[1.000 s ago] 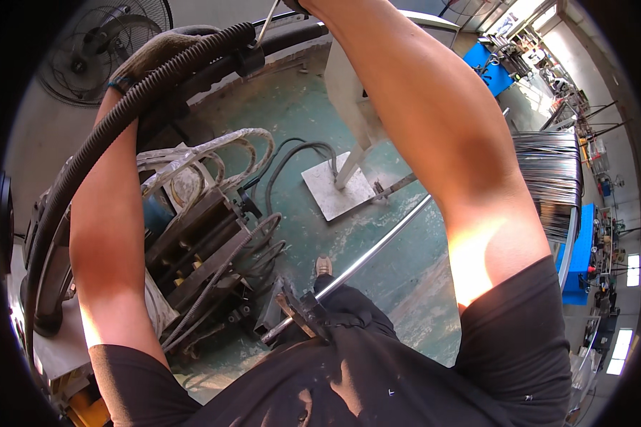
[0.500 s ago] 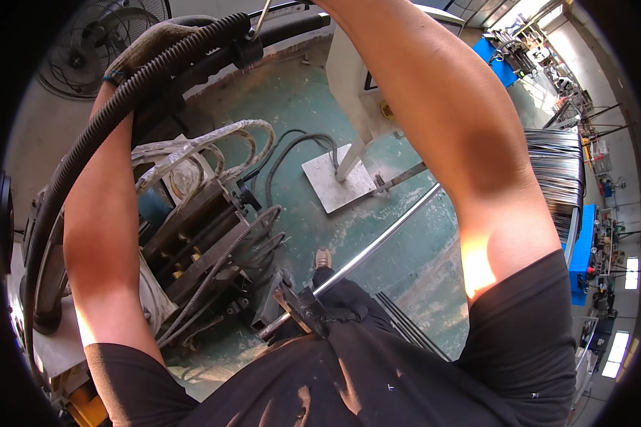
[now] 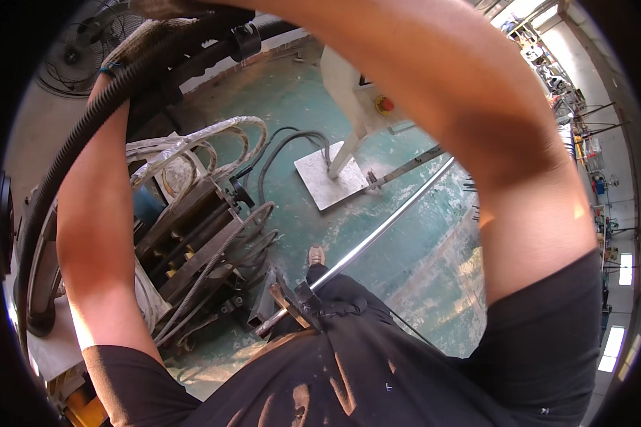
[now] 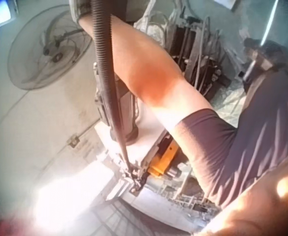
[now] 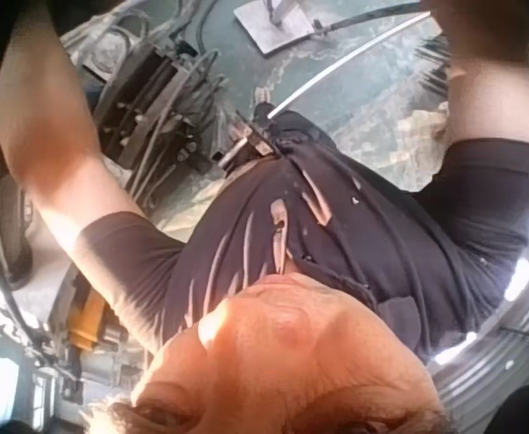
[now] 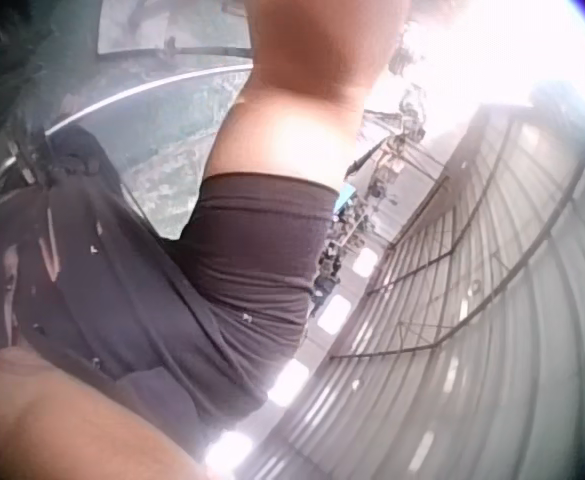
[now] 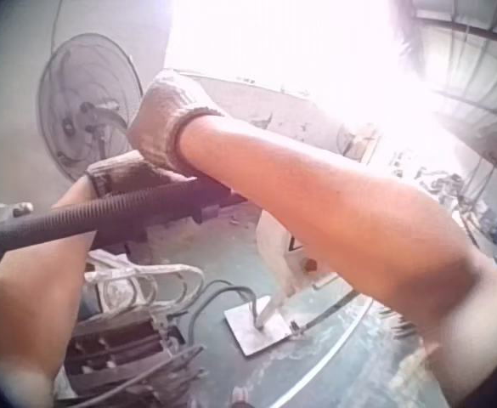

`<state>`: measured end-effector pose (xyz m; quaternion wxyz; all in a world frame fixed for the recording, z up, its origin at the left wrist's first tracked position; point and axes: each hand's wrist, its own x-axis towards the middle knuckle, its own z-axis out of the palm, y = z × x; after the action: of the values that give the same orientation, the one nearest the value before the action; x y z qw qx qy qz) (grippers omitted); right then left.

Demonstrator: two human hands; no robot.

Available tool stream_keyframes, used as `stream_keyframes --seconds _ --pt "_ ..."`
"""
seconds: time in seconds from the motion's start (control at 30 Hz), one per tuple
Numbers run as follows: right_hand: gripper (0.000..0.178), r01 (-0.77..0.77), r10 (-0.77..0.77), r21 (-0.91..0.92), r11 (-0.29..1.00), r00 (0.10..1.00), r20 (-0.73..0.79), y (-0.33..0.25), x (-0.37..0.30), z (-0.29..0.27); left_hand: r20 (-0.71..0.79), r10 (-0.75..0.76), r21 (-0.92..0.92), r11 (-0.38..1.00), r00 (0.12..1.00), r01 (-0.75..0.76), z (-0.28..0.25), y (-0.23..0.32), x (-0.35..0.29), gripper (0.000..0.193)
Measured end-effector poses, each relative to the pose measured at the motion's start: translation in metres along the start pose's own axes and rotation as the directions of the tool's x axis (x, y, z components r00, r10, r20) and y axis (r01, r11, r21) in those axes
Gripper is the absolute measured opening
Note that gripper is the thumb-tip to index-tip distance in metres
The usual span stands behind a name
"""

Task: The person repeatedly picks up long metal rods, straightens them on a wooden workbench, and feeds them into a manual bending machine to form U-shaped pieces. The person then stacks the bent rods on a nearby rack.

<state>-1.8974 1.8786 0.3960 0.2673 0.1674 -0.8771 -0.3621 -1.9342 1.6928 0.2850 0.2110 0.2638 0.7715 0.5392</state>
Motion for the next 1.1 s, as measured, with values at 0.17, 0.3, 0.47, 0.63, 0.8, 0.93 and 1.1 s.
stream_keyframes --seconds 0.17,0.3,0.47,0.63,0.8,0.93,1.1 --pt "0.029 0.048 -0.044 0.171 0.984 0.999 -0.029 -0.005 0.002 -0.020 -0.058 -0.027 0.019 0.999 0.998 0.028 -0.001 0.014 -0.029 0.039" --pt "0.030 0.053 -0.075 0.451 0.891 0.997 0.032 0.013 -0.017 -0.018 -0.017 -0.042 -0.002 0.999 0.999 0.042 0.011 0.010 -0.016 0.039" --pt "0.033 0.046 -0.175 0.857 0.514 0.983 0.053 0.028 -0.049 -0.035 -0.041 -0.069 -0.023 0.997 0.997 0.068 0.012 0.017 -0.025 0.039" --pt "0.036 0.010 -0.264 0.983 0.184 0.964 0.040 0.025 -0.063 -0.031 -0.063 -0.109 -0.036 0.994 0.992 0.107 0.012 0.020 -0.029 0.040" --pt "0.039 0.006 -0.305 1.000 0.001 0.952 -0.006 0.021 -0.060 -0.030 -0.088 -0.118 -0.052 0.992 0.989 0.114 0.010 0.029 -0.039 0.040" --pt "0.042 -0.063 -0.285 0.997 -0.053 0.957 0.045 0.031 -0.074 -0.018 -0.028 -0.092 -0.078 0.993 0.995 0.089 0.024 0.032 -0.014 0.040" --pt "0.046 -0.023 -0.321 0.984 -0.179 0.946 -0.036 0.013 -0.057 -0.013 -0.117 -0.162 -0.077 0.985 0.980 0.154 0.016 0.035 -0.042 0.040"
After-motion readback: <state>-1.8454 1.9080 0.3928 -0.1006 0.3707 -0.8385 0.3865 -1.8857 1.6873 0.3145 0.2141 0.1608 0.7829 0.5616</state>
